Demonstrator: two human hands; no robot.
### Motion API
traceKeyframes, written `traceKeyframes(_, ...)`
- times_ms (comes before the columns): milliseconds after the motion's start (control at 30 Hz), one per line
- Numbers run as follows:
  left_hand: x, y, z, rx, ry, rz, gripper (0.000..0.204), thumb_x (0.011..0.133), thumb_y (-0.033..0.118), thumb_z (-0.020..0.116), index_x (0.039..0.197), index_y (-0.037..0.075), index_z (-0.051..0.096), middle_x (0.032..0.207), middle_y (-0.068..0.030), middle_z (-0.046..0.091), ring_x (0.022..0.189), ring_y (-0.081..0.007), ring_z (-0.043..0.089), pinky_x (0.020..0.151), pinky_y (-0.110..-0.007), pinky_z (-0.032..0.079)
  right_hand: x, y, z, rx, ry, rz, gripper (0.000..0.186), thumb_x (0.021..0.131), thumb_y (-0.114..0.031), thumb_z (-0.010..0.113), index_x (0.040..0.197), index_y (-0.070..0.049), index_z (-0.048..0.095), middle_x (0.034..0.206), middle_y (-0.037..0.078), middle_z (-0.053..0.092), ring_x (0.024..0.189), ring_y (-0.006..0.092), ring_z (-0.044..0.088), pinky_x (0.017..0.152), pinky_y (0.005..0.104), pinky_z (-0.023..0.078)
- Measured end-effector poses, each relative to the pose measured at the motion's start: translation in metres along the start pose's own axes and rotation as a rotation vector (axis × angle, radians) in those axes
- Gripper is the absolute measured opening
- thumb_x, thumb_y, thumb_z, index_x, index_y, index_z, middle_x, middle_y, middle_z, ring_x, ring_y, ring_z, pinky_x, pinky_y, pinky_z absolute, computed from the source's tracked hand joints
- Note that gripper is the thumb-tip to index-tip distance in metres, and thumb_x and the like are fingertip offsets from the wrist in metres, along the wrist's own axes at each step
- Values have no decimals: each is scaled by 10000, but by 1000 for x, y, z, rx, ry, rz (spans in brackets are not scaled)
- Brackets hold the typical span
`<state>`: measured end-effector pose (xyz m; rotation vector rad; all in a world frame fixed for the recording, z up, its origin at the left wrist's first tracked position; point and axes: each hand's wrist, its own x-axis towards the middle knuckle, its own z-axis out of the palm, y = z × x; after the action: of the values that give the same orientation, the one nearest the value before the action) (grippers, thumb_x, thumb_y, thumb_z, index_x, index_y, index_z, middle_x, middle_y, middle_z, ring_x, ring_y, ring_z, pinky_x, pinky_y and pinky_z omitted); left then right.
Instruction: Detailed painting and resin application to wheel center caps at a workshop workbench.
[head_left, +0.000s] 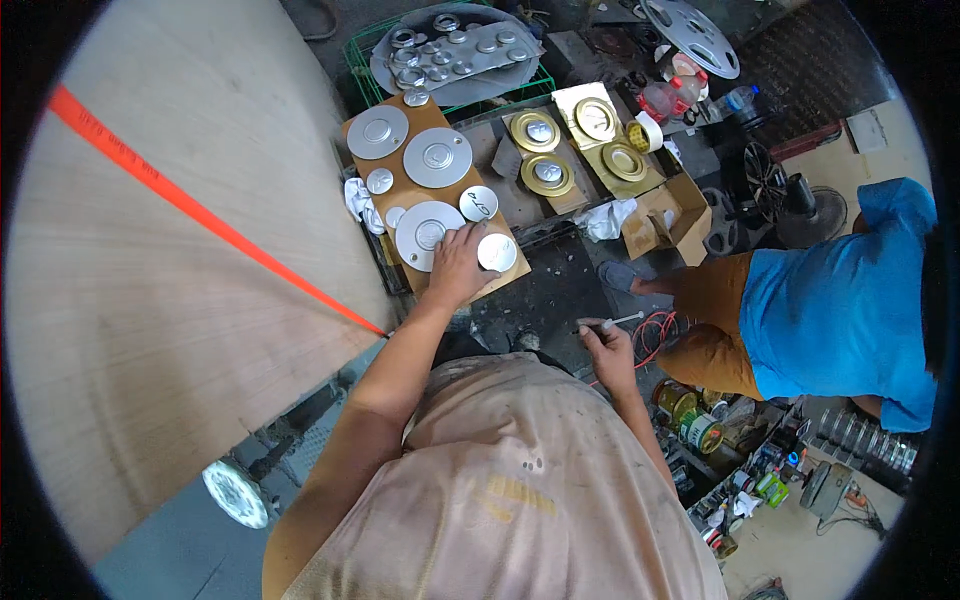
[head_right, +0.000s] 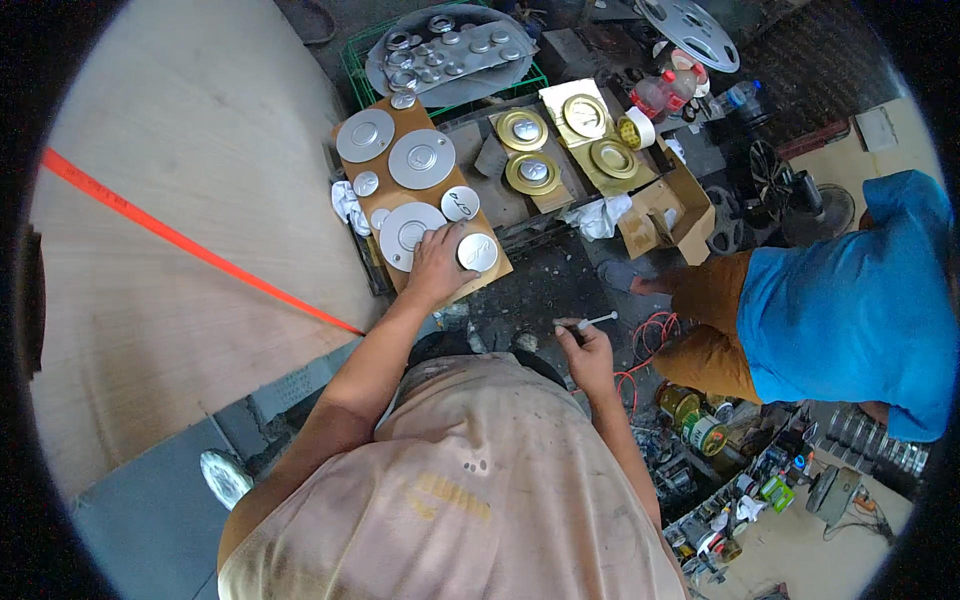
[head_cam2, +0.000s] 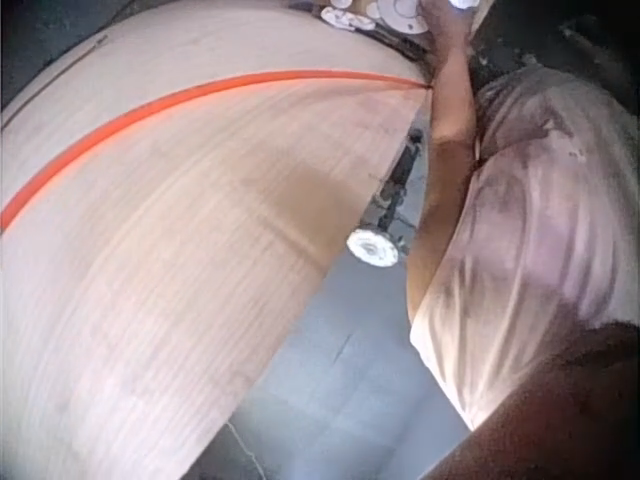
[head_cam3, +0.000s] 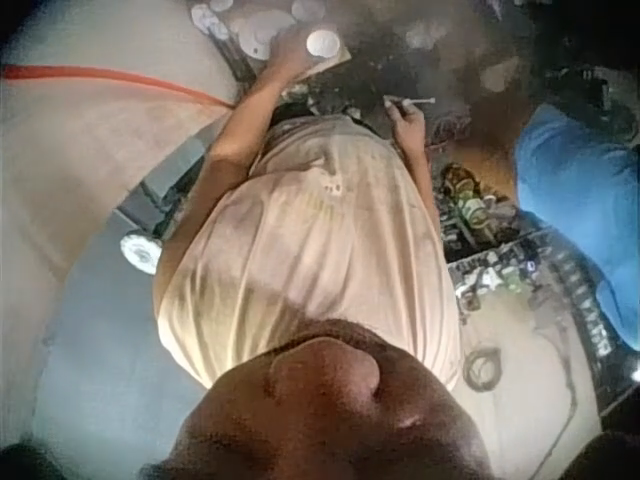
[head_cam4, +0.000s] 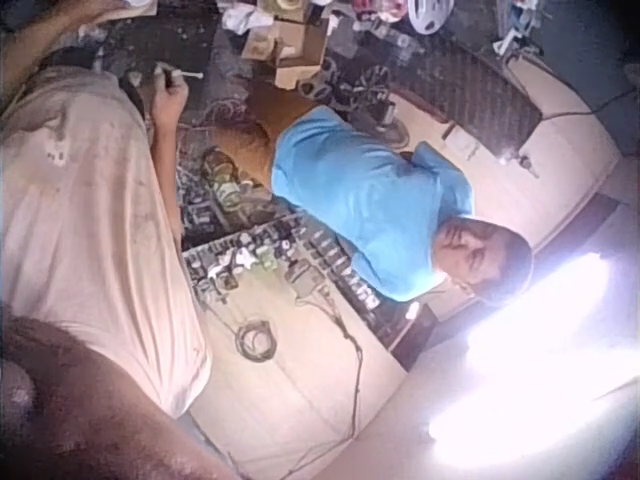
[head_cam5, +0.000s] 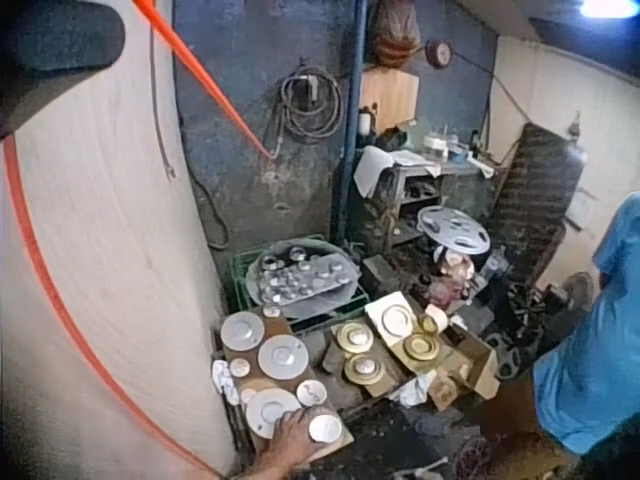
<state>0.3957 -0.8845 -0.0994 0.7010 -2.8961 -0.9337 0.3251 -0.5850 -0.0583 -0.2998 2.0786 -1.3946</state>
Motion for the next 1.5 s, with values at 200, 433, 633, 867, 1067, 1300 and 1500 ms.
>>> traceKeyframes(200,-27,-2,-4,-4,18,-107,939,643,287,875,1442,102,417,1405,-100,484,1279,-311,435,1060,-455,373,4,-5,-9,-9,-56,19,170,930,-121,656,1046,-8,709,827,-24,644,762,69,546,705,238,445)
traceKeyframes(433,-12,6,22,-58,68,-47,916,656,256,861,1440,91,417,1406,-102,494,1299,-302,425,1064,-458,363,6,-8,-4,-95,-151,-9,186,928,-120,646,1056,0,706,851,31,675,811,109,603,759,266,472)
traceKeyframes(633,0,-2,28,-87,67,27,842,674,255,845,1402,60,468,1379,-133,491,1262,-313,458,1088,-418,363,2,-9,2,-97,-158,-19,191,939,-115,619,1063,6,701,877,64,704,833,129,649,777,275,505)
traceKeyframes(867,-45,56,-40,-306,274,147,804,625,211,869,1315,17,505,1248,-147,487,1162,-343,531,966,-414,481,3,-26,3,49,-118,95,206,948,-69,588,1122,9,667,900,101,706,828,150,672,757,281,546)
traceKeyframes(1067,-60,76,-67,-404,398,260,802,583,187,892,1273,11,523,1230,-156,492,1146,-342,542,982,-420,474,9,-80,15,108,-206,-6,302,939,-100,624,1201,47,609,1000,132,703,925,176,677,840,306,551)
traceKeyframes(1300,-75,91,-88,-481,391,242,834,545,210,910,1259,7,530,1234,-173,504,1169,-334,541,998,-404,465,9,-104,38,694,-360,-100,507,883,-79,661,1347,21,483,1244,183,607,1136,269,621,936,362,526)
traceKeyframes(1500,-85,92,-91,-557,332,247,851,551,237,917,1258,-23,523,1227,-171,509,1181,-325,537,1011,-398,454,1,-118,42,753,-365,-117,584,780,49,734,1318,18,509,1237,142,623,1145,223,614,993,375,498)
